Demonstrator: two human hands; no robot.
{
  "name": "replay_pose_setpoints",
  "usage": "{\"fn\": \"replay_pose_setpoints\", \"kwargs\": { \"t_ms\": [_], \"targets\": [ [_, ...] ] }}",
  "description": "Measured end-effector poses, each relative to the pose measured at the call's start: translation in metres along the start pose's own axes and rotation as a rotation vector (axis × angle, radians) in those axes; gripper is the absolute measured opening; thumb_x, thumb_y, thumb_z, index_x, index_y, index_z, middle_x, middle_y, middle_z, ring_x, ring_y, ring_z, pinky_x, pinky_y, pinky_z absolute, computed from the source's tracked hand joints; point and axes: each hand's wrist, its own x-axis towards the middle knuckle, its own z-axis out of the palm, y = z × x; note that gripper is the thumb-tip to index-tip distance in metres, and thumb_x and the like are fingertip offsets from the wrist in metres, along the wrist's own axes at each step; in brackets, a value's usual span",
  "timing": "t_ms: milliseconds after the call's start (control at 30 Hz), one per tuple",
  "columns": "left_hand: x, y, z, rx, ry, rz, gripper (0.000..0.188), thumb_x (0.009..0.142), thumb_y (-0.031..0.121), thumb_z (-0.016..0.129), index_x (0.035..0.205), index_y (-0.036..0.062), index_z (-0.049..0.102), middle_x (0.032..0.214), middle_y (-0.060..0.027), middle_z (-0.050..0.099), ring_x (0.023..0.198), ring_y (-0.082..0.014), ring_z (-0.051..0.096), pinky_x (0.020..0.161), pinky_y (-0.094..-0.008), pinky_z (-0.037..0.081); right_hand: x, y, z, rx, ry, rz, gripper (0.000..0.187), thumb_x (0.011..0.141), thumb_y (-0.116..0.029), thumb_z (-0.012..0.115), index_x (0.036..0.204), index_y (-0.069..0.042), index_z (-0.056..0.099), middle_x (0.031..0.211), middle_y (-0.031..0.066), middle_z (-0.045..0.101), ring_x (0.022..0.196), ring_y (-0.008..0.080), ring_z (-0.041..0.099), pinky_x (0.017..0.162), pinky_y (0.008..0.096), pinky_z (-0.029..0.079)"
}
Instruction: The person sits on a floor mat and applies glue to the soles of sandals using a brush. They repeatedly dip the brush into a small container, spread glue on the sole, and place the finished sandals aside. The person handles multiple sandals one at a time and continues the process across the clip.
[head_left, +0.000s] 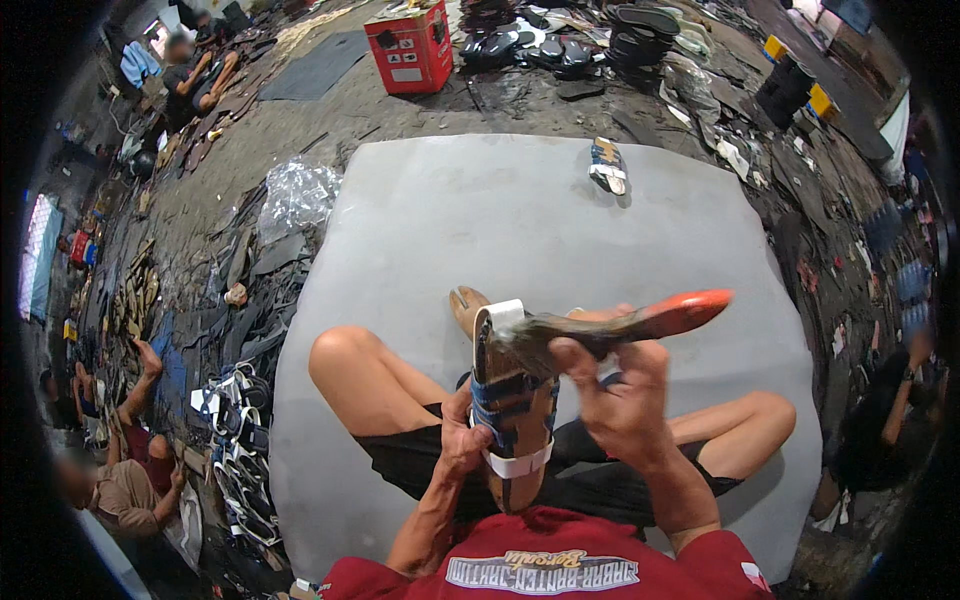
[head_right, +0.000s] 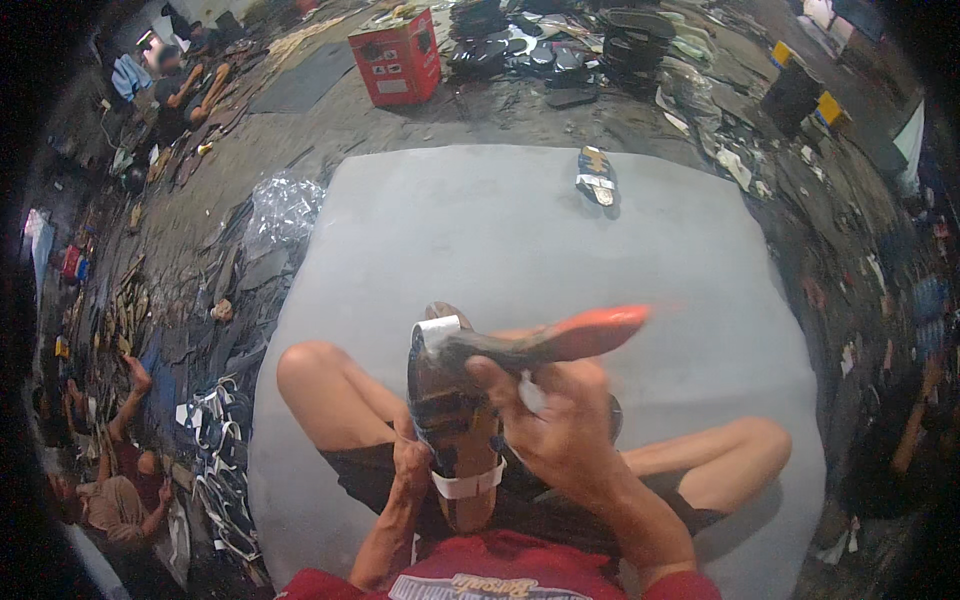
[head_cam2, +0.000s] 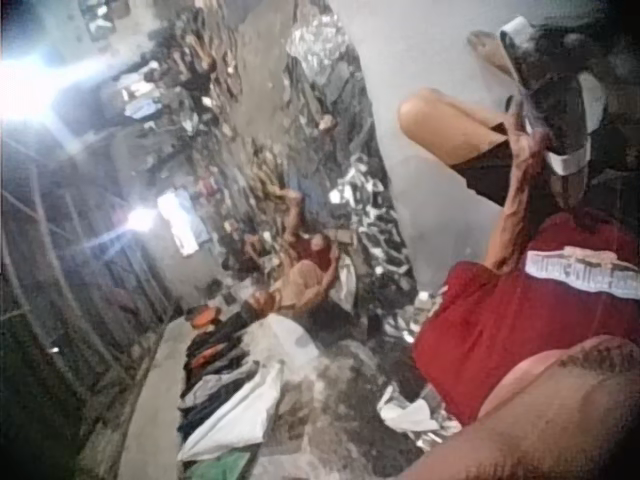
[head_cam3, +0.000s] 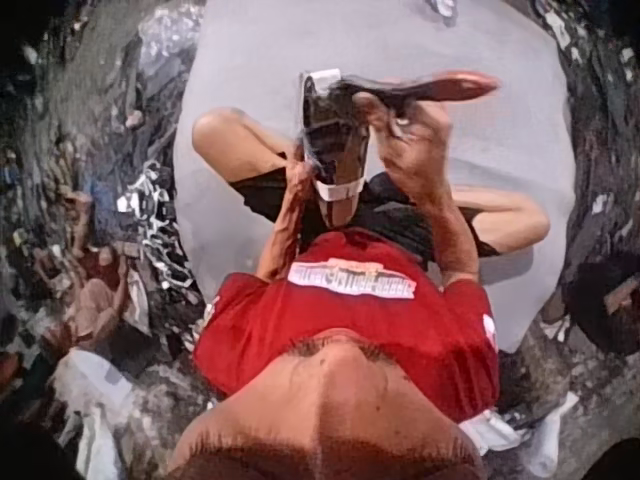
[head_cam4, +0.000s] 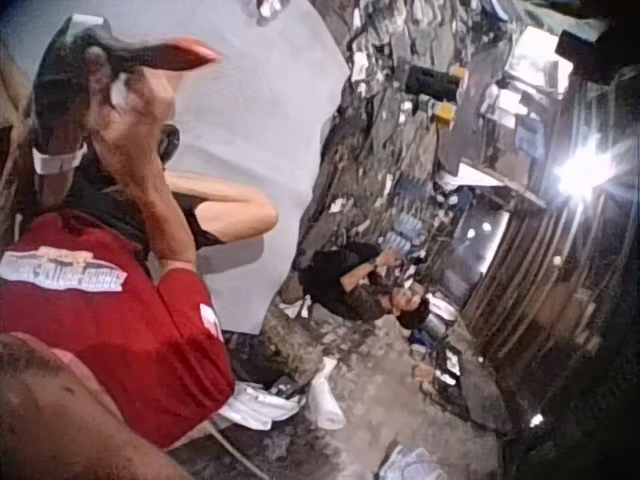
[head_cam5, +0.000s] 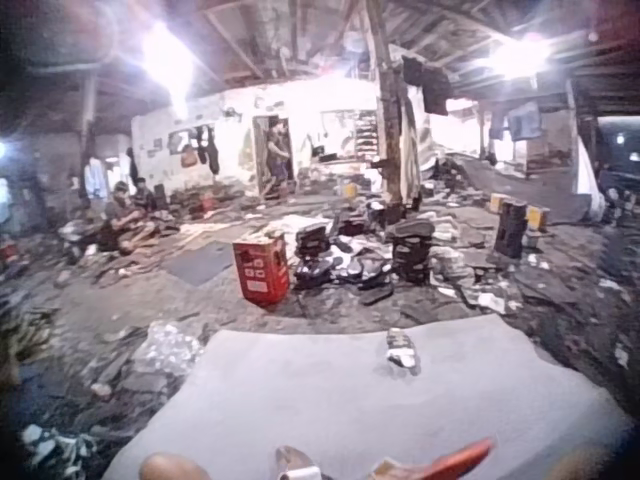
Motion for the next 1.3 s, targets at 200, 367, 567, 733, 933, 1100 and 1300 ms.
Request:
{"fn": "replay_pose_setpoints", "kwargs": {
  "t_ms": [200, 367, 567, 733, 933, 1100, 1300],
  "targets": [
    [-0.005, -0.019, -0.018, -0.226, -0.021, -0.091, 0.099, 0.08, 0.053, 0.089, 0.149, -0.0067, 0.05, 0.132, -0.0215, 0.07, 0.121, -0.0308, 0.071, 0.104, -0.0458, 0.059, 0.022, 0.023, -0.004, -0.185, 0.145, -0.064, 0.028, 0.103, -0.027, 0.075, 0.108, 0.0, 0.075, 0.094, 0.0109, 0.072, 0.079, 0.0181, 0.061, 0.075, 0.0325, 0.05],
    [-0.015, -0.017, -0.028, -0.26, -0.006, -0.137, 0.098, 0.085, 0.055, 0.081, 0.153, -0.0049, 0.042, 0.138, -0.0263, 0.064, 0.121, -0.0375, 0.07, 0.104, -0.0522, 0.059, 0.007, 0.016, -0.01, -0.167, -0.207, -0.286, 0.02, 0.093, -0.016, 0.08, 0.111, -0.009, 0.075, 0.108, 0.008, 0.075, 0.099, 0.0271, 0.068, 0.096, 0.0477, 0.043],
    [-0.024, -0.011, -0.026, -0.643, -0.209, -0.307, 0.091, 0.093, 0.058, 0.072, 0.158, 0.0025, 0.039, 0.147, -0.029, 0.056, 0.126, -0.0431, 0.065, 0.099, -0.0588, 0.06, 0.04, 0.033, -0.026, 0.003, -0.105, -0.041, 0.015, 0.093, -0.013, 0.079, 0.106, -0.006, 0.075, 0.106, 0.006, 0.075, 0.089, 0.0283, 0.064, 0.089, 0.0415, 0.045],
    [-0.024, 0.0, -0.032, -0.464, -0.153, -0.42, 0.093, 0.094, 0.063, 0.069, 0.158, 0.0017, 0.041, 0.147, -0.0287, 0.056, 0.126, -0.0436, 0.064, 0.098, -0.0586, 0.06, 0.03, 0.034, -0.029, -0.445, -0.26, -0.451, 0.016, 0.093, -0.019, 0.078, 0.108, -0.015, 0.074, 0.087, 0.0061, 0.058, 0.091, 0.0251, 0.058, 0.083, 0.0412, 0.037],
    [-0.02, 0.013, -0.021, -0.232, -0.058, -0.32, 0.096, 0.09, 0.065, 0.072, 0.148, -0.0072, 0.048, 0.131, -0.0277, 0.068, 0.116, -0.0376, 0.072, 0.095, -0.0522, 0.063, 0.037, 0.024, -0.047, -0.131, -0.168, -0.19, 0.016, 0.093, -0.014, 0.08, 0.106, -0.005, 0.076, 0.099, 0.0092, 0.075, 0.086, 0.0258, 0.064, 0.079, 0.0402, 0.05],
    [-0.008, 0.023, 0.004, -0.169, -0.069, -0.419, 0.088, 0.095, 0.065, 0.065, 0.147, -0.0047, 0.051, 0.129, -0.021, 0.07, 0.115, -0.0275, 0.072, 0.098, -0.0428, 0.06, 0.031, 0.037, -0.017, -0.163, -0.376, -0.28, 0.018, 0.092, -0.012, 0.079, 0.109, -0.006, 0.076, 0.102, 0.0085, 0.075, 0.089, 0.029, 0.066, 0.086, 0.0423, 0.049],
    [0.004, 0.017, 0.011, 0.006, -0.089, -0.329, 0.079, 0.098, 0.053, 0.068, 0.151, -0.0024, 0.048, 0.131, -0.0174, 0.07, 0.115, -0.0248, 0.072, 0.1, -0.0391, 0.059, 0.051, 0.017, -0.005, -0.041, -0.395, -0.367, 0.017, 0.094, -0.013, 0.077, 0.11, -0.007, 0.075, 0.108, 0.006, 0.074, 0.096, 0.0298, 0.065, 0.089, 0.0424, 0.049]
  ]
}}
